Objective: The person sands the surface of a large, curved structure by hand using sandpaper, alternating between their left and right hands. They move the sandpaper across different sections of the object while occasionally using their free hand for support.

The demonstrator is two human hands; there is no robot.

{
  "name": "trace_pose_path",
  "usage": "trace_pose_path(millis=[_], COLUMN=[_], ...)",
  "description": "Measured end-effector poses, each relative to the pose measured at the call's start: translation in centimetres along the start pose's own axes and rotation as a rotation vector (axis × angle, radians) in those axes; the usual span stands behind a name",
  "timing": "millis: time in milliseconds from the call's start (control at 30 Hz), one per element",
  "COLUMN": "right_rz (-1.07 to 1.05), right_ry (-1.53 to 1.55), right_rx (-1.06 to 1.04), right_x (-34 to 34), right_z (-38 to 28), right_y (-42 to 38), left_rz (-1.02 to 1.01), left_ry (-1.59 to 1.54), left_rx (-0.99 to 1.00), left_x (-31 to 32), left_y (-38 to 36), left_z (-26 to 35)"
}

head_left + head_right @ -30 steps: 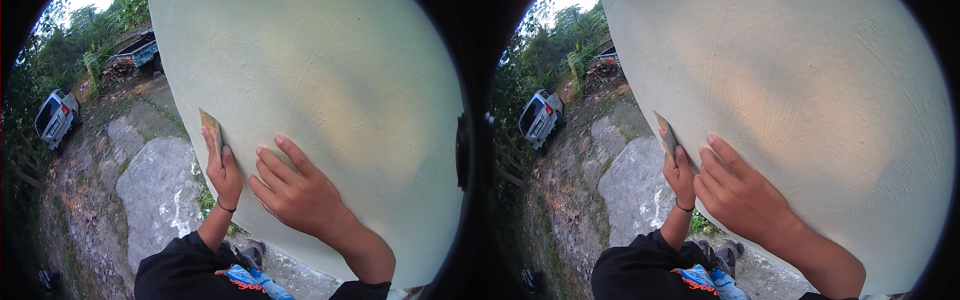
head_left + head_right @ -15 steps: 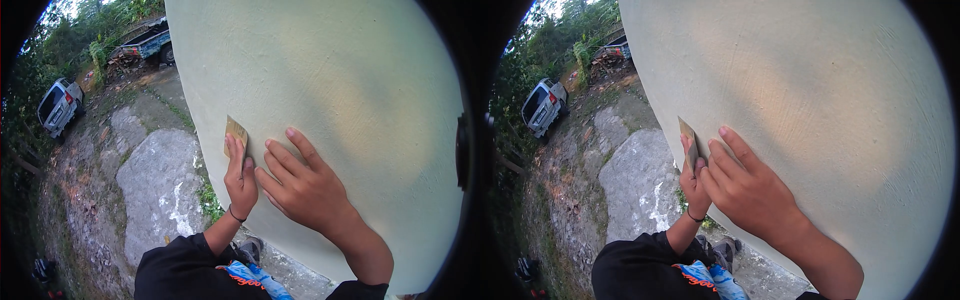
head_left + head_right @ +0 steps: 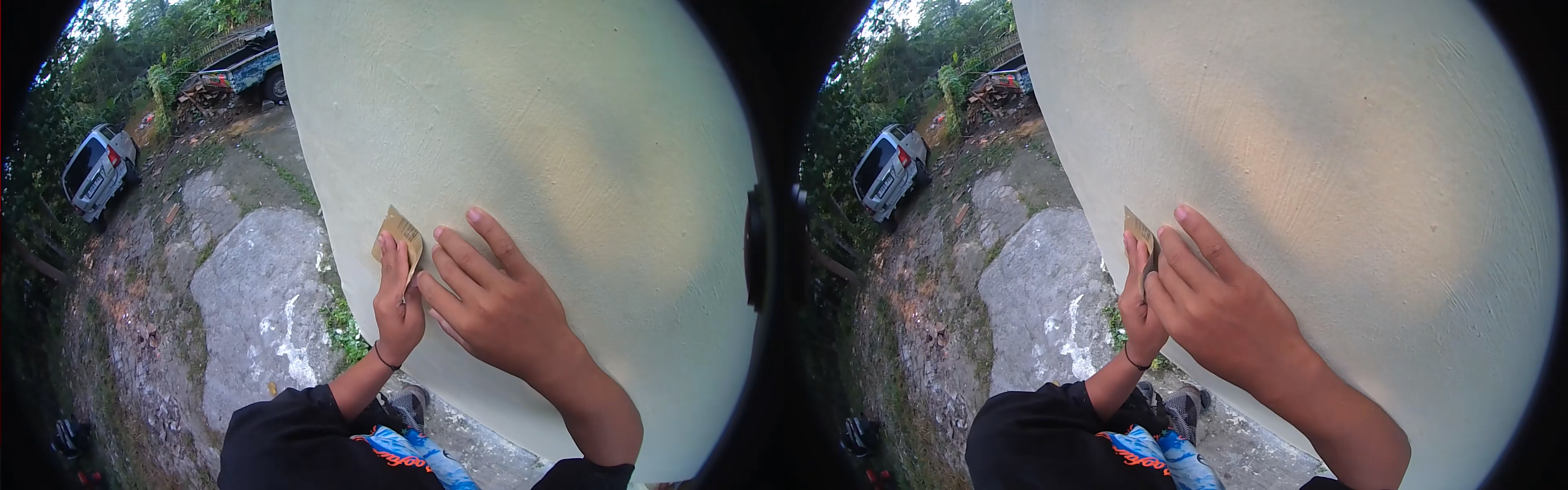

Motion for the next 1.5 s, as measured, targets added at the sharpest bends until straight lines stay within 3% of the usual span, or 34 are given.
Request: trace_pose_path(millis=[100,200,300,400,533,667,733,767,833,900,967,1100,1167,1233,1300,1367,1467,1500], right_rz=[0.025,0.004,0.007,0.023,0.011,0.017,0.025,0.028,0.035,0.037,0.037,0.062,0.078,0.115,0.143,0.068,0.095,0.096], right_ry=[-0.029,-0.009,-0.024,-0.026,-0.016,0.003,-0.007,-0.011,-0.011,-0.021,-0.004,-0.037,-0.026,-0.005,0.013,-0.035,0.003,0.002], right_rx=[-0.008,-0.006,-0.005,-0.005,-0.012,-0.011,-0.014,-0.019,-0.019,-0.025,-0.018,-0.022,-0.030,-0.018,-0.012,-0.048,-0.038,-0.034], right_x=[-0.1,-0.1,0.0,0.0,0.0,0.0,0.0,0.1,0.1,0.1,0.1,0.0,0.0,0.2,0.1,0.3,0.4,0.4], right_z=[-0.1,0.0,0.1,0.0,0.0,0.0,0.0,0.0,-0.1,0.0,0.0,0.1,0.0,-0.1,0.0,-0.2,-0.2,-0.1], right_y=[0.0,-0.1,0.0,0.0,0.0,0.0,0.0,-0.1,-0.1,-0.1,-0.1,-0.2,-0.2,-0.3,-0.4,-0.4,-0.5,-0.5], left_rz=[0.090,0.176,0.202,0.022,0.073,0.211,0.228,0.226,0.036,0.034,0.195,0.202,0.205,0.075,0.037,0.189,0.199,0.204], left_ry=[0.017,-0.141,-0.142,0.028,0.125,-0.107,-0.007,-0.007,0.163,0.182,0.071,0.109,0.174,0.027,0.099,0.000,-0.114,-0.038], left_rx=[-0.044,-0.218,-0.180,0.017,-0.008,-0.313,-0.091,-0.089,0.018,0.015,-0.067,-0.077,0.009,-0.027,0.004,-0.091,-0.270,-0.169], left_x=[-1.2,-1.8,-1.3,-0.3,-1.5,-3.2,-2.6,-2.4,-1.4,-1.5,-2.9,-3.5,-2.1,-0.5,-0.8,-1.8,-2.6,-2.3], left_y=[2.6,4.9,3.8,0.6,2.9,6.2,5.8,4.6,2.2,2.6,5.0,6.9,4.5,1.6,1.8,3.9,5.5,5.5], left_z=[-1.8,-3.2,-2.5,-0.2,-2.4,-6.7,-2.9,-2.5,-1.3,-2.1,-4.1,-3.0,-1.0,-0.4,-1.6,-3.0,-4.5,-3.4])
Point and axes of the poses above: each hand's wrist, its own y-axis towards the middle knuckle, its own x-axis out of the palm, z = x × y, the point moved 6 cm from there along y, towards the middle knuckle, and after that the axes turned 1 degree about y, right-handed, at the moved point
